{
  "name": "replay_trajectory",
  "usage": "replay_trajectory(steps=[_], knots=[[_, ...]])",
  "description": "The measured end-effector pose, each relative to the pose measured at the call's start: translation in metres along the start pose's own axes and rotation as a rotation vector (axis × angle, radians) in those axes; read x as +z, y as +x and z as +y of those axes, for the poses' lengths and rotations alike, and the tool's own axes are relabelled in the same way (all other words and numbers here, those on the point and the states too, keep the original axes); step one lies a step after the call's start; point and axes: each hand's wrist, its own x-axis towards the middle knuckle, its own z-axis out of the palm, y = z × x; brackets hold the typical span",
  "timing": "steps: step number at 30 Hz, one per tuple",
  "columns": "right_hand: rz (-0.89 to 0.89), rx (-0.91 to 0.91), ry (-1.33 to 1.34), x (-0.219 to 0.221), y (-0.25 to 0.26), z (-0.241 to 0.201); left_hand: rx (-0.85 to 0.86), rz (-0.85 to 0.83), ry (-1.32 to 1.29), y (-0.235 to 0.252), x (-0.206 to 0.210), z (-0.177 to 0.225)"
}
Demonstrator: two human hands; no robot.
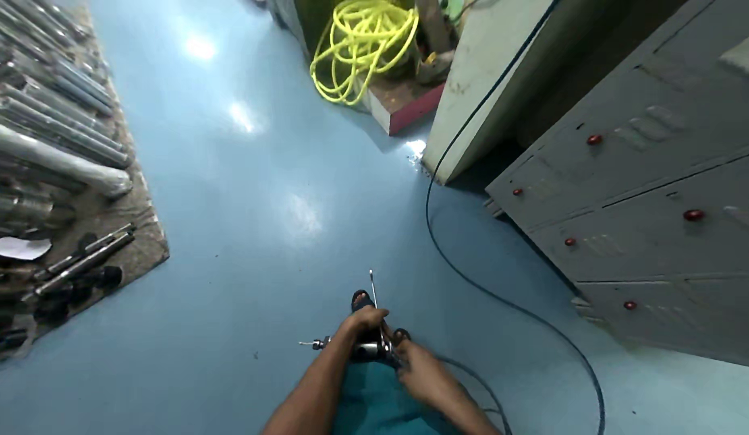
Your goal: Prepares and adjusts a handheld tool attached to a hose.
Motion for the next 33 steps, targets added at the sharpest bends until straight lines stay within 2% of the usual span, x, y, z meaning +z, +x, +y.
replay_trajectory(steps=[8,14,19,23,28,33], knots=[[0.015,-0.012,-0.162,-0.024,0.003,-0.003,0.055,0.081,-0.007,0.007,0.005,0.014],[0.008,0.020,-0.214,-0.036,0.000,0.014,0.087,0.129,-0.079,0.015,0.039,0.027],[-0.068,0.164,-0.041,-0.029,0.001,0.044,0.073,0.132,0.100,0.026,0.073,0.034],[-0.047,0.244,0.136,-0.024,0.003,0.069,0.085,0.115,0.181,0.037,0.095,0.037],[0.014,0.238,0.251,-0.020,0.000,0.095,0.089,0.062,0.251,0.045,0.121,0.045],[0.042,0.220,0.262,-0.025,-0.009,0.106,0.104,0.092,0.307,0.047,0.142,0.051]])
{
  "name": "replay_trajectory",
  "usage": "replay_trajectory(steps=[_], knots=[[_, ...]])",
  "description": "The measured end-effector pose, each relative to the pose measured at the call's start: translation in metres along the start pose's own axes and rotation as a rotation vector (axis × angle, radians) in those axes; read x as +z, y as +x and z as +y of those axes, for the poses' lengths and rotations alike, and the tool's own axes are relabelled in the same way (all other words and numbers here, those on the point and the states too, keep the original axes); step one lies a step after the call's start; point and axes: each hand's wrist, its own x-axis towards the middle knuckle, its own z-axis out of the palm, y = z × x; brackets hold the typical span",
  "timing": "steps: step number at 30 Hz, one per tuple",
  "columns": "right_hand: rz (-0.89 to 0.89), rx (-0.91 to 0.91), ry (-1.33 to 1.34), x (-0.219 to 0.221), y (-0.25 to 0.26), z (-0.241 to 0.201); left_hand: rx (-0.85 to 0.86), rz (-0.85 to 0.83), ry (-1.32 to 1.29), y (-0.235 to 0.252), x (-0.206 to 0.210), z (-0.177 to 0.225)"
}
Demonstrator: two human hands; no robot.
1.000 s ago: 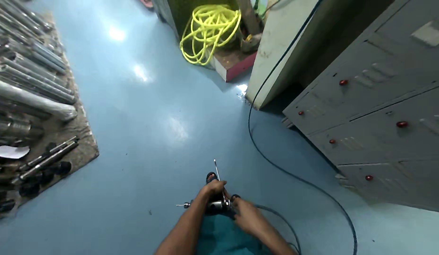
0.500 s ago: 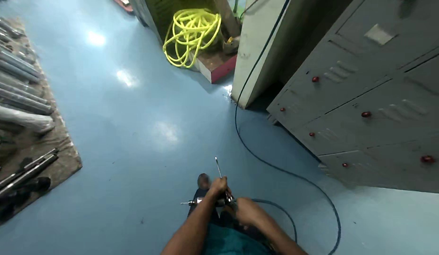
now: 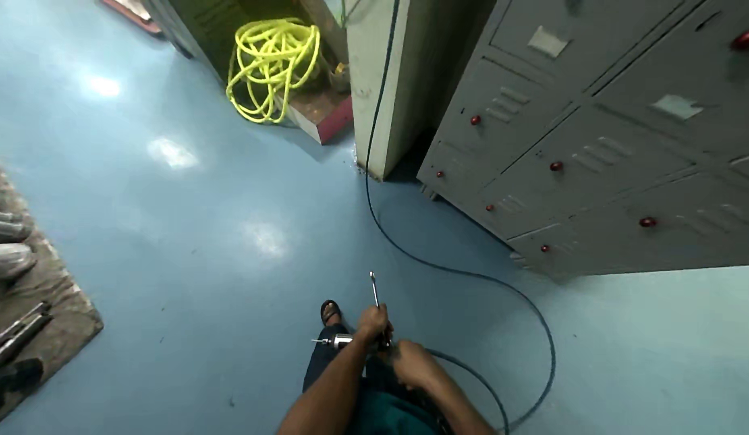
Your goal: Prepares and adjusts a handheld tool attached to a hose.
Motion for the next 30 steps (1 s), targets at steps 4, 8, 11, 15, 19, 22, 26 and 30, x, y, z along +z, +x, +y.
replay_trajectory(steps=[4,8,11,15,19,22,26,30], knots=[[-0.003,0.000,0.019,-0.007,0.005,0.010,-0.001,0.049,-0.004,0.004,0.006,0.003],[-0.032,0.024,0.120,-0.012,0.012,0.013,-0.038,0.089,0.029,0.007,0.007,0.012],[-0.075,0.029,0.279,-0.014,0.025,0.016,-0.047,0.092,0.093,0.012,0.005,0.019],[-0.089,0.064,0.376,-0.015,0.044,0.015,-0.103,0.123,0.190,0.030,0.003,0.028],[-0.088,0.090,0.487,-0.026,0.073,0.013,-0.167,0.066,0.282,0.068,-0.001,0.040],[-0.070,0.114,0.542,-0.036,0.112,0.017,-0.179,0.019,0.341,0.102,-0.005,0.058],[-0.083,0.140,0.607,-0.055,0.138,0.017,-0.182,-0.050,0.417,0.138,-0.004,0.078],[-0.099,0.110,0.610,-0.074,0.167,0.025,-0.196,-0.051,0.469,0.176,0.003,0.093]])
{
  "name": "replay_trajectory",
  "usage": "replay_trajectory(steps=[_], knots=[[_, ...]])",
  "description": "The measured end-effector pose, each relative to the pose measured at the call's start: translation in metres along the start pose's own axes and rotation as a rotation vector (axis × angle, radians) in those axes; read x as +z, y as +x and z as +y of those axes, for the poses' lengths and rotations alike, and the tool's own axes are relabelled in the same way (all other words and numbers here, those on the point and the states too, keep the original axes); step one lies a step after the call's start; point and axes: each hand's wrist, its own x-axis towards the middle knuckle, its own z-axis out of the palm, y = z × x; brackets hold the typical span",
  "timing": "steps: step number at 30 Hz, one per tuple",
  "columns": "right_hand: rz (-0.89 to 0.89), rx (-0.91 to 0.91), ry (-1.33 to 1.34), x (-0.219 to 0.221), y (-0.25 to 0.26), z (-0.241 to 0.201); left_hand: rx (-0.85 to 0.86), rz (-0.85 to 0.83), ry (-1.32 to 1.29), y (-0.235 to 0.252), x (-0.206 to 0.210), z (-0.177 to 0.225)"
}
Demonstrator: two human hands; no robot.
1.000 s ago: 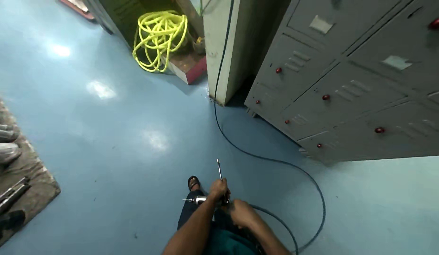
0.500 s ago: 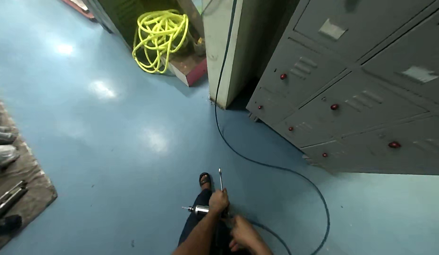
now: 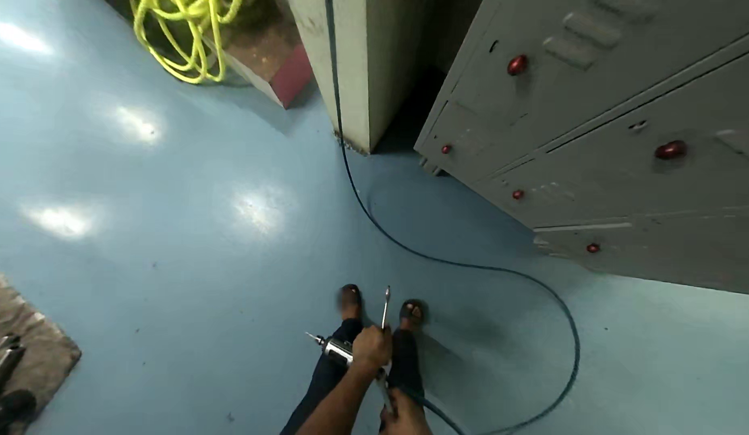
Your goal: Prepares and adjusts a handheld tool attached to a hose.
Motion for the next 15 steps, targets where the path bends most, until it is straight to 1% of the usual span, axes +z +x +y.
replay_trajectory(steps=[4,8,12,15], knots=[[-0.032,-0.007,-0.019,-0.031,0.030,-0.002,-0.019,0.017,0.001,0.035,0.005,0.022],[-0.060,-0.014,-0.011,-0.062,0.045,-0.002,0.005,0.028,-0.012,0.062,0.013,0.045],[-0.007,-0.079,-0.029,-0.102,0.049,-0.008,0.102,-0.003,0.024,0.069,-0.001,0.095],[0.048,-0.156,-0.059,-0.138,0.059,-0.018,0.206,0.022,0.006,0.085,-0.015,0.132]])
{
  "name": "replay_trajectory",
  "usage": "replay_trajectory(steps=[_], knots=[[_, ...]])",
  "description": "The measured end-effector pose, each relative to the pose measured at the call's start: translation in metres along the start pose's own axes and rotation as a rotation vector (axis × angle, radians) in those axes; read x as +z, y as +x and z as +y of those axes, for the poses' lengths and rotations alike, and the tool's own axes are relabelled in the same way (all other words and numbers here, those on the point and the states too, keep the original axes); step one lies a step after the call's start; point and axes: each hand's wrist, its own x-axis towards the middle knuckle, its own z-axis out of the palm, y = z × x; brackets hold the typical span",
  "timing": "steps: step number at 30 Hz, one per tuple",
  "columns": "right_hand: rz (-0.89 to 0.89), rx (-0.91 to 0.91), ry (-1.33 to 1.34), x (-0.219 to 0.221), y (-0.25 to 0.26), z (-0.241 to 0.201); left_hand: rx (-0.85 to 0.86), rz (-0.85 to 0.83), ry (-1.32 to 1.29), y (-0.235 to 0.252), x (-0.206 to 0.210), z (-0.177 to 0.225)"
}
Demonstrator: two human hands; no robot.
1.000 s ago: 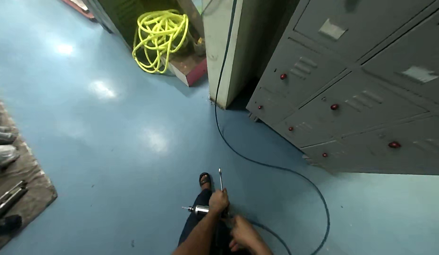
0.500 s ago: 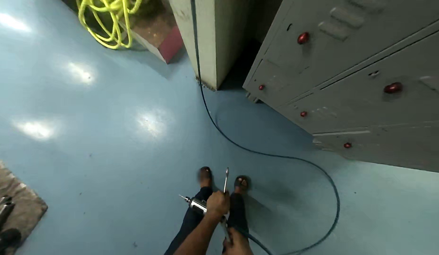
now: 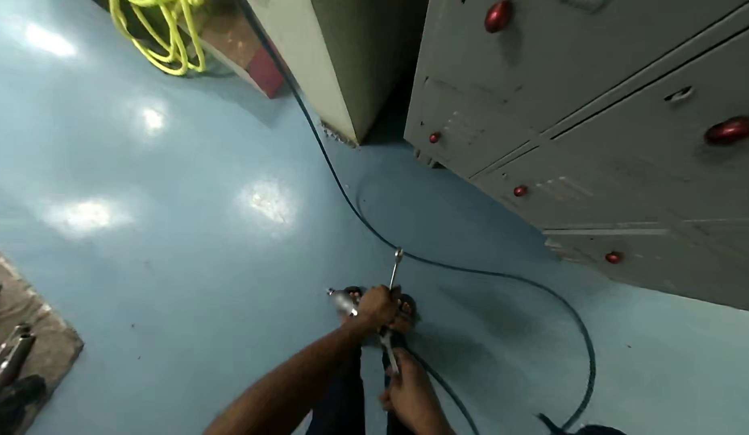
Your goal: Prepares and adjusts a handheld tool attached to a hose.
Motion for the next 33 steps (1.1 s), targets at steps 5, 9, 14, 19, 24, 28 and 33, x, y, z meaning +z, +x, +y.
replay_trajectory(steps=[5,9,14,19,24,28,33], knots=[[0.066,-0.038,0.020,-0.040,0.021,-0.019,0.104,0.059,0.005,0.029,-0.021,0.049],[0.079,-0.015,0.070,-0.049,0.030,-0.016,0.102,0.078,-0.005,0.033,-0.018,0.059],[0.103,-0.016,0.095,-0.054,0.047,-0.010,0.084,0.081,-0.011,0.054,-0.012,0.060],[0.135,-0.017,0.119,-0.050,0.056,-0.006,0.066,0.078,-0.085,0.057,-0.009,0.060],[0.193,-0.027,0.181,-0.033,0.071,0.004,0.052,0.040,-0.026,0.073,-0.002,0.045],[0.248,-0.054,0.224,-0.014,0.116,0.027,0.004,0.047,0.010,0.115,0.013,0.021],[0.280,-0.008,0.300,0.003,0.212,0.051,-0.044,0.060,0.039,0.193,0.024,-0.010]])
